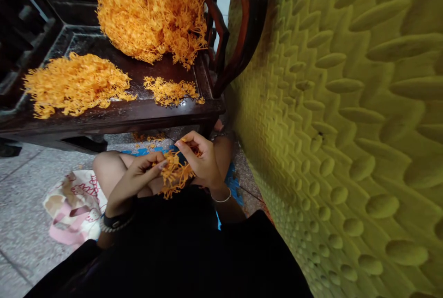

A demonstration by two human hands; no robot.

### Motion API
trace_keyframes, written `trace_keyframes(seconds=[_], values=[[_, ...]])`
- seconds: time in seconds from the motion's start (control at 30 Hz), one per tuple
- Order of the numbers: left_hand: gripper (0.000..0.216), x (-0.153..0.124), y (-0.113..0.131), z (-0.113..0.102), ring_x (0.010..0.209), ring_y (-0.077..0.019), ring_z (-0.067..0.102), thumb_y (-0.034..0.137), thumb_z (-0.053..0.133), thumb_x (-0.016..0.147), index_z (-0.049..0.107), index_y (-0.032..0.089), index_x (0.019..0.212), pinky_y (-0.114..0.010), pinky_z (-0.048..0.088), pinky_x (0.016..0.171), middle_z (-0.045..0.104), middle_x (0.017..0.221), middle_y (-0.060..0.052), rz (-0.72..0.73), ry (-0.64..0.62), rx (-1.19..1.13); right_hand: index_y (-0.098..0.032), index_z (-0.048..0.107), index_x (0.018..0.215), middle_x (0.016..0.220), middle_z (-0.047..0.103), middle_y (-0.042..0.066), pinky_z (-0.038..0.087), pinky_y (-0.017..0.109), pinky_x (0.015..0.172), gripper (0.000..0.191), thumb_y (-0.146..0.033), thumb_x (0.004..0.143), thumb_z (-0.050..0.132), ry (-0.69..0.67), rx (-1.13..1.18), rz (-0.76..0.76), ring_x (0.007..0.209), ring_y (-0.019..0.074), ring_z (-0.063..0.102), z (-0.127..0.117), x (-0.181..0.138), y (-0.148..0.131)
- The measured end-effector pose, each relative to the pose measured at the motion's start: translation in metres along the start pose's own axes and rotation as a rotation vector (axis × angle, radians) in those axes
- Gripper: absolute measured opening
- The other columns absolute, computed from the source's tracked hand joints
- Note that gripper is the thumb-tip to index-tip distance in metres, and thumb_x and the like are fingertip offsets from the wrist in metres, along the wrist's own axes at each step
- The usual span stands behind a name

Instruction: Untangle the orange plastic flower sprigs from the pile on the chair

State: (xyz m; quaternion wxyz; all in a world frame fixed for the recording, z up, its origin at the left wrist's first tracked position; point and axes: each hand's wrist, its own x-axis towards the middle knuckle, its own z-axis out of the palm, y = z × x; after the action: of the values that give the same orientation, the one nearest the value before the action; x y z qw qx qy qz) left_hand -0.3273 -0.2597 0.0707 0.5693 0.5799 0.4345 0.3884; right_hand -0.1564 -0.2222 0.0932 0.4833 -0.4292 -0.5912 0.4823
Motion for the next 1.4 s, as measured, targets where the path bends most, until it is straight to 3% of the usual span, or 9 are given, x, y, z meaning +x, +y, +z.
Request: trace_keyframes(seconds=[0.1, 0.27, 0.6, 0.8, 0.9, 1.07, 1.17, 1.33, 1.4], values=[[0.039, -0.001, -0.003, 0.0, 0.052, -0.0108, 0.04, 0.051, 0.05, 0.09, 0.058, 0.018, 0.071, -0.023, 0.035, 0.048, 0.048, 0.058, 0.001, -0.019, -0.094, -0.058, -0.02, 0.058, 0.076, 0.058, 0.046, -0.005, 0.036, 0.022, 0.05, 0.019, -0.034, 0.087, 0.062, -0.015, 0.039, 0.027, 0.05, 0.0076, 0.041, 0.001, -0.002, 0.0], [0.035, 0.007, -0.008, 0.01, 0.067, -0.0142, 0.055, 0.049, 0.049, 0.091, 0.066, 0.018, 0.091, -0.025, 0.048, 0.064, 0.062, 0.074, -0.002, 0.11, 0.029, 0.035, -0.02, 0.055, 0.074, 0.058, 0.053, -0.005, 0.038, 0.022, 0.049, 0.022, -0.036, 0.083, 0.066, -0.118, 0.111, 0.072, 0.049, 0.0077, 0.046, 0.007, -0.003, 0.0], [0.043, 0.005, -0.008, 0.0, 0.048, -0.0073, 0.035, 0.031, 0.054, 0.092, 0.04, 0.017, 0.054, -0.022, 0.027, 0.048, 0.037, 0.051, 0.005, 0.306, 0.327, 0.33, -0.02, 0.056, 0.076, 0.06, 0.048, -0.006, 0.032, 0.022, 0.049, 0.021, -0.037, 0.085, 0.064, 0.125, 0.073, 0.024, 0.051, 0.0071, 0.04, -0.002, 0.0, 0.01], [0.044, 0.002, -0.01, -0.002, 0.046, -0.0072, 0.034, 0.028, 0.056, 0.091, 0.04, 0.017, 0.052, -0.023, 0.029, 0.045, 0.034, 0.049, 0.005, 0.35, 0.526, 0.367, -0.02, 0.051, 0.074, 0.054, 0.045, -0.007, 0.027, 0.021, 0.045, 0.025, -0.039, 0.086, 0.062, -0.153, 0.064, 0.1, 0.047, 0.0065, 0.037, 0.009, -0.002, 0.004], [0.04, -0.007, -0.008, -0.024, 0.047, -0.0092, 0.04, 0.034, 0.057, 0.091, 0.048, 0.018, 0.056, -0.024, 0.031, 0.045, 0.043, 0.051, 0.004, 0.354, 0.823, 0.375, -0.02, 0.051, 0.072, 0.057, 0.048, -0.006, 0.031, 0.021, 0.046, 0.027, -0.04, 0.084, 0.065, -0.148, 0.064, 0.123, 0.048, 0.0066, 0.04, -0.004, -0.003, 0.006], [0.041, -0.033, -0.006, -0.078, 0.051, -0.011, 0.049, 0.04, 0.043, 0.096, 0.053, 0.022, 0.061, -0.029, 0.03, 0.044, 0.052, 0.058, 0.001, 0.401, 1.31, 0.288, -0.021, 0.05, 0.075, 0.056, 0.044, -0.008, 0.028, 0.02, 0.045, 0.026, -0.039, 0.082, 0.068, 0.262, 0.091, 0.134, 0.046, 0.0064, 0.038, -0.047, -0.005, 0.019], [0.031, -0.037, -0.005, -0.071, 0.063, -0.0128, 0.061, 0.034, 0.045, 0.095, 0.063, 0.021, 0.073, -0.032, 0.038, 0.05, 0.065, 0.072, 0.0, 0.33, 1.152, 0.237, -0.02, 0.052, 0.073, 0.053, 0.037, -0.008, 0.022, 0.022, 0.044, 0.027, -0.041, 0.082, 0.068, 0.241, 0.082, 0.141, 0.045, 0.0064, 0.03, -0.048, -0.003, 0.023], [0.019, -0.015, -0.009, -0.012, 0.067, -0.0131, 0.061, 0.034, 0.057, 0.091, 0.067, 0.021, 0.1, -0.029, 0.05, 0.062, 0.068, 0.083, -0.002, 0.214, 0.447, 0.02, -0.021, 0.056, 0.075, 0.059, 0.039, -0.006, 0.025, 0.023, 0.048, 0.024, -0.042, 0.085, 0.063, 0.151, 0.115, 0.087, 0.05, 0.0071, 0.032, -0.02, 0.003, 0.022], [0.023, -0.005, -0.013, 0.007, 0.063, -0.0119, 0.054, 0.036, 0.049, 0.095, 0.062, 0.022, 0.107, -0.025, 0.045, 0.059, 0.061, 0.078, -0.001, 0.147, 0.327, -0.033, -0.021, 0.056, 0.078, 0.062, 0.041, -0.006, 0.029, 0.023, 0.05, 0.022, -0.041, 0.087, 0.06, 0.126, 0.128, 0.079, 0.053, 0.0079, 0.035, -0.013, 0.005, 0.019]])
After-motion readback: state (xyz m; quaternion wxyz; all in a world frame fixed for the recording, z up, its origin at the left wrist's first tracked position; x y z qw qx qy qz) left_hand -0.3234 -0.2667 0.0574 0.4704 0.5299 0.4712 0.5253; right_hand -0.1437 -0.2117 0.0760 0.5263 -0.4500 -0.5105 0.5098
